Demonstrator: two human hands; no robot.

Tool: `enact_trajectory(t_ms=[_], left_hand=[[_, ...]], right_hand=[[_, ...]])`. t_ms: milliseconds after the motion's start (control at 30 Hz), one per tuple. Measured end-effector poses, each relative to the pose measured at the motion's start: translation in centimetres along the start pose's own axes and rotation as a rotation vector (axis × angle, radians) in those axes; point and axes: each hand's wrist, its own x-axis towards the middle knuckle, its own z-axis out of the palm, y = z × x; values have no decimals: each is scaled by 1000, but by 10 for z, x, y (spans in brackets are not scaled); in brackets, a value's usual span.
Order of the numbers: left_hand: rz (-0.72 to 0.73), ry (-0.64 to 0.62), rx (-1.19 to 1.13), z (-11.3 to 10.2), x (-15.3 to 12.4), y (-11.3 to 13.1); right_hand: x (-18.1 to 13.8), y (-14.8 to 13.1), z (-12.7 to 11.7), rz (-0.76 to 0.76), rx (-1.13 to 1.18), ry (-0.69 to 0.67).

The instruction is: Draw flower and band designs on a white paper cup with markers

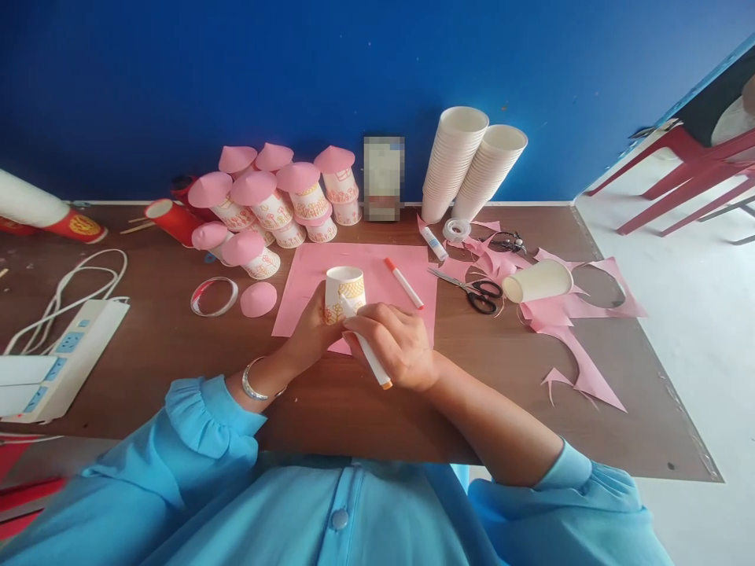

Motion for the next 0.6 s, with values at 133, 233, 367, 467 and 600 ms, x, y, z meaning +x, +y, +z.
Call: enact_trajectory(t_ms=[133, 233, 367, 467, 600], left_hand=[[-8, 29, 7, -1, 1, -5], [-13, 49, 24, -2, 7, -10], [26, 68, 3, -4, 15, -13], [38, 82, -12, -7, 21, -9], [45, 97, 5, -13, 26, -5]], right_hand=[[-2, 3, 5, -8, 11, -5], [6, 11, 6, -68, 59, -54], [23, 26, 10, -182, 65, -72], [27, 34, 16, -169, 47, -29], [15, 39, 25, -109, 50, -27]])
